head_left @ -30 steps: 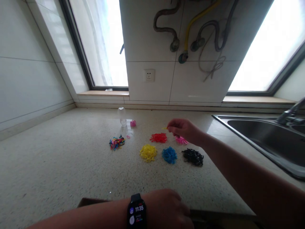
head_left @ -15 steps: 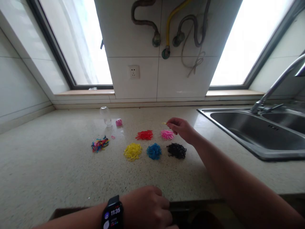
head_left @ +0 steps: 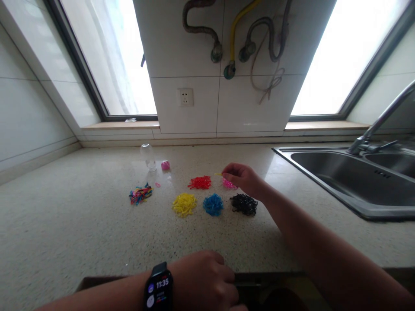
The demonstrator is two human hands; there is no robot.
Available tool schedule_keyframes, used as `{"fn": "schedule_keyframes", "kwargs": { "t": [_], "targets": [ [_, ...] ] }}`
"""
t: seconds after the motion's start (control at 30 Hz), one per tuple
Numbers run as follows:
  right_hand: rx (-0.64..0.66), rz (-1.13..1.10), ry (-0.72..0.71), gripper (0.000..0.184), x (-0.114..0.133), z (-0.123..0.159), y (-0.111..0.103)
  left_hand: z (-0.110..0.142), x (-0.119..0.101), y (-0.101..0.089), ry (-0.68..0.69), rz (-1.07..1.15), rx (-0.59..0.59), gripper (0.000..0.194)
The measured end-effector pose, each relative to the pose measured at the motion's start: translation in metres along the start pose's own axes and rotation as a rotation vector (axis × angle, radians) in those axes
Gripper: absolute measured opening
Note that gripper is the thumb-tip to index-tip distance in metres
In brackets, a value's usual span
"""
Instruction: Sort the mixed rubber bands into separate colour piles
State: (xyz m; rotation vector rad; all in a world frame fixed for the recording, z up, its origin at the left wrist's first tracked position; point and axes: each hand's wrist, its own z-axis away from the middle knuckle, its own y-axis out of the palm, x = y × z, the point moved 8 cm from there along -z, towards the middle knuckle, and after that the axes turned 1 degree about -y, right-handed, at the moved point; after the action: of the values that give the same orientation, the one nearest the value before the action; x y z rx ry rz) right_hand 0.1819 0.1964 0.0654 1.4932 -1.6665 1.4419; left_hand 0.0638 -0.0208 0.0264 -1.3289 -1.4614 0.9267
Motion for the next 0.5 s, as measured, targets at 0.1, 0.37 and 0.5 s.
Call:
{"fn": "schedule_keyframes", "kwargs": {
  "t": [0.1, 0.37, 0.5],
  "targets": [
    [0.048, 0.129, -0.05, 0.022, 0.009, 0.002, 0.016, 0.0, 0.0, -0.001, 0.009, -0.005, -0.007, 0.013],
    [0.301, 0.555, -0.362, 0.01, 0.063, 0.02, 0.086, 0.0, -0.002, 0.002, 0.026, -0.012, 0.004, 0.011],
    [0.354, 0.662, -0.417, 0.011, 0.065, 0.021, 0.108, -0.001, -0.002, 0.0, 0.029, 0.001, 0.007, 0.008]
  ]
}}
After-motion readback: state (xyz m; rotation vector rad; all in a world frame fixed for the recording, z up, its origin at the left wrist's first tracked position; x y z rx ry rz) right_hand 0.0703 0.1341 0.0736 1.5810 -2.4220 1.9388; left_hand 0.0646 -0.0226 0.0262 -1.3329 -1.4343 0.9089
